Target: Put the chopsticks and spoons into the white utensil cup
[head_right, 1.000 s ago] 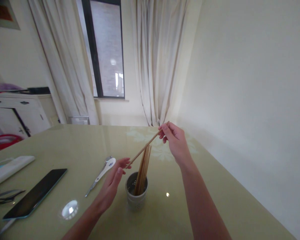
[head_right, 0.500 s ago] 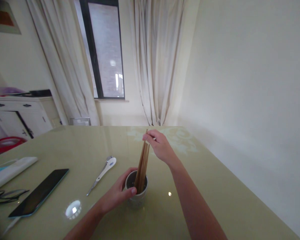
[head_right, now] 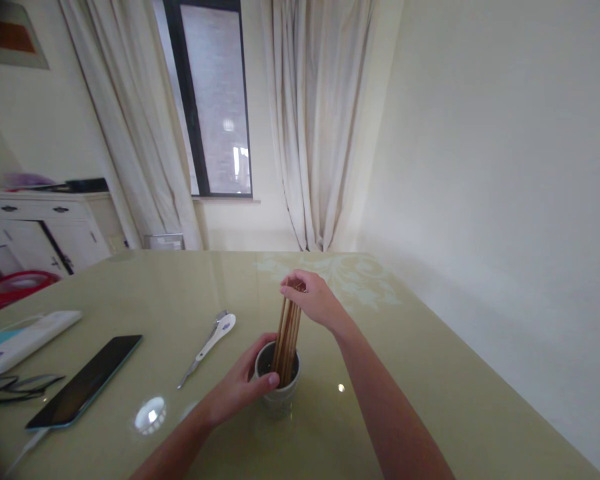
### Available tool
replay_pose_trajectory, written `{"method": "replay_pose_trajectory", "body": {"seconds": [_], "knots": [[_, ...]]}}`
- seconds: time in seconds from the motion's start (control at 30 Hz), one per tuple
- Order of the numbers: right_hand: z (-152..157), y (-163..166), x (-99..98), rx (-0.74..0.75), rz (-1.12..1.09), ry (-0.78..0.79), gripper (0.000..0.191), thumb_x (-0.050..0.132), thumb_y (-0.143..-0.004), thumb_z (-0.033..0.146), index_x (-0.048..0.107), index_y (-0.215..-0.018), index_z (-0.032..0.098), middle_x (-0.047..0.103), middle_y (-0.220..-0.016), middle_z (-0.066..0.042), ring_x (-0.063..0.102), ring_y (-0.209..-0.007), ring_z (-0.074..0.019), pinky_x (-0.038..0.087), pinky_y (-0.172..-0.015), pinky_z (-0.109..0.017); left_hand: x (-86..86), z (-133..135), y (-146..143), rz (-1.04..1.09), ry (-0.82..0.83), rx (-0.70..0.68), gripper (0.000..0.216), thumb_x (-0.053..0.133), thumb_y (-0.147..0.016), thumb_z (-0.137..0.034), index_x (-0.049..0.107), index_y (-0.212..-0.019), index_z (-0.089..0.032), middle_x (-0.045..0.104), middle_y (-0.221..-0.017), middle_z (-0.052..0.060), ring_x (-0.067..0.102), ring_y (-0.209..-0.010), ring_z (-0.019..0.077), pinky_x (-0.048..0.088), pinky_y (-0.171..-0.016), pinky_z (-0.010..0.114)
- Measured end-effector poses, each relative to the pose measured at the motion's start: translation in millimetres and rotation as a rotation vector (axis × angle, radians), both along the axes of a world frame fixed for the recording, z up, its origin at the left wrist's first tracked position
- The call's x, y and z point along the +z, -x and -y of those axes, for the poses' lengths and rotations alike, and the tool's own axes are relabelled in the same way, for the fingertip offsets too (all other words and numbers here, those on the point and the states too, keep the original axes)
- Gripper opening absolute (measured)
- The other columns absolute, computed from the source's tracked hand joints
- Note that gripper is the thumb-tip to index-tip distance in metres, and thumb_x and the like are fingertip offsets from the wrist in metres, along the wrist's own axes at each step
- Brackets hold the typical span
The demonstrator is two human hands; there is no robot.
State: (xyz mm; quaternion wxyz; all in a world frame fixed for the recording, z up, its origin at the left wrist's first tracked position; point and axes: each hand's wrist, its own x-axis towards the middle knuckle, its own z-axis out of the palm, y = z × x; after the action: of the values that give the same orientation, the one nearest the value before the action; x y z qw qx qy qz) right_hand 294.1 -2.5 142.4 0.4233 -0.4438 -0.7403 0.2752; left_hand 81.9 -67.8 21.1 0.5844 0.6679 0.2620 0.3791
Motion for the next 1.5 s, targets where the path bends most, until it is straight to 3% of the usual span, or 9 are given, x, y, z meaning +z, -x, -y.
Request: {"method": "replay_pose_trajectory", "body": {"seconds": [0.1,0.43,0.6,0.73,0.87,0.97,1.07,1.23,1.5], "knots": [[1,-1,0.1,0.006,-0.041,0.030,0.024,0.073,-0.088,0.038,0.072,-0.102,0.019,0.070,-0.076,0.000,0.064,-0.072,-0.0190,0.048,-0.068,-0.029,0.8,1,-1,0.006,0.004,0.005,0.069,0.079,-0.090,-0.054,0.052,-0.145,-0.022,0.072,-0.126,0.009,0.065,-0.119,0.0304,0.048,-0.106,0.043],[7,-4,8.8,0.012,-0.018,0.035,0.021,0.071,-0.090,0.040,0.073,-0.084,0.019,0.074,-0.077,-0.002,0.067,-0.072,-0.0191,0.051,-0.069,-0.030,-0.4,1,-2,0.026,0.008,0.003,0.068,0.078,-0.090,-0.056,0.053,-0.144,-0.022,0.072,-0.125,0.009,0.065,-0.120,0.0301,0.047,-0.106,0.042],[6,-8,7.7,-0.020,-0.031,0.017,0.026,0.074,-0.090,0.044,0.075,-0.097,0.019,0.078,-0.087,-0.005,0.073,-0.080,-0.0218,0.056,-0.074,-0.033,7.9,2,-1,0.036,-0.011,0.006,0.071,0.068,-0.092,-0.068,0.054,-0.145,-0.023,0.071,-0.133,0.011,0.066,-0.122,0.0305,0.049,-0.107,0.044],[11,-12,13.7,-0.117,-0.098,-0.050,0.031,0.077,-0.090,0.048,0.074,-0.106,0.021,0.082,-0.101,-0.008,0.078,-0.089,-0.0247,0.061,-0.080,-0.037,17.1,-15,14,-0.076,-0.047,0.302,0.062,0.041,-0.103,-0.070,0.063,-0.135,-0.021,0.074,-0.128,0.013,0.069,-0.118,0.0289,0.054,-0.098,0.043],[21,-15,16.2,-0.227,-0.196,-0.148,0.033,0.077,-0.092,0.051,0.072,-0.111,0.024,0.080,-0.116,-0.009,0.078,-0.101,-0.0270,0.063,-0.084,-0.040,7.8,-42,45,-0.578,-0.201,0.833,0.036,0.053,-0.099,-0.048,0.069,-0.109,-0.018,0.076,-0.105,0.013,0.072,-0.097,0.0284,0.054,-0.087,0.039],[30,-16,-2.6,-0.337,-0.304,-0.223,0.038,0.073,-0.094,0.056,0.069,-0.117,0.026,0.076,-0.125,-0.011,0.076,-0.110,-0.0294,0.062,-0.089,-0.043,-3.6,-51,65,-1.026,-0.340,0.998,0.026,0.056,-0.099,-0.036,0.070,-0.111,-0.017,0.076,-0.110,0.014,0.069,-0.108,0.0312,0.051,-0.096,0.040],[40,-18,-41.6,-0.442,-0.395,-0.260,0.042,0.070,-0.096,0.058,0.067,-0.122,0.026,0.074,-0.128,-0.013,0.074,-0.115,-0.0305,0.059,-0.095,-0.046,-9.9,-50,72,-1.236,-0.352,0.989,0.027,0.057,-0.101,-0.037,0.069,-0.116,-0.018,0.074,-0.114,0.014,0.068,-0.113,0.0318,0.050,-0.096,0.039],[47,-24,-100.1,-0.563,-0.495,-0.201,0.045,0.068,-0.095,0.061,0.069,-0.120,0.023,0.078,-0.116,-0.013,0.074,-0.108,-0.0306,0.057,-0.092,-0.046,-11.3,-50,69,-1.268,-0.329,0.918,0.024,0.056,-0.102,-0.035,0.072,-0.110,-0.019,0.074,-0.116,0.014,0.069,-0.111,0.0298,0.050,-0.093,0.037],[29,-27,-122.6,-0.587,-0.608,-0.094,0.052,0.070,-0.087,0.070,0.070,-0.108,0.022,0.078,-0.101,-0.009,0.075,-0.095,-0.0298,0.059,-0.082,-0.043,-9.2,-49,63,-1.225,-0.340,0.891,0.023,0.059,-0.100,-0.034,0.073,-0.107,-0.018,0.078,-0.112,0.013,0.069,-0.112,0.0293,0.049,-0.095,0.036]]}}
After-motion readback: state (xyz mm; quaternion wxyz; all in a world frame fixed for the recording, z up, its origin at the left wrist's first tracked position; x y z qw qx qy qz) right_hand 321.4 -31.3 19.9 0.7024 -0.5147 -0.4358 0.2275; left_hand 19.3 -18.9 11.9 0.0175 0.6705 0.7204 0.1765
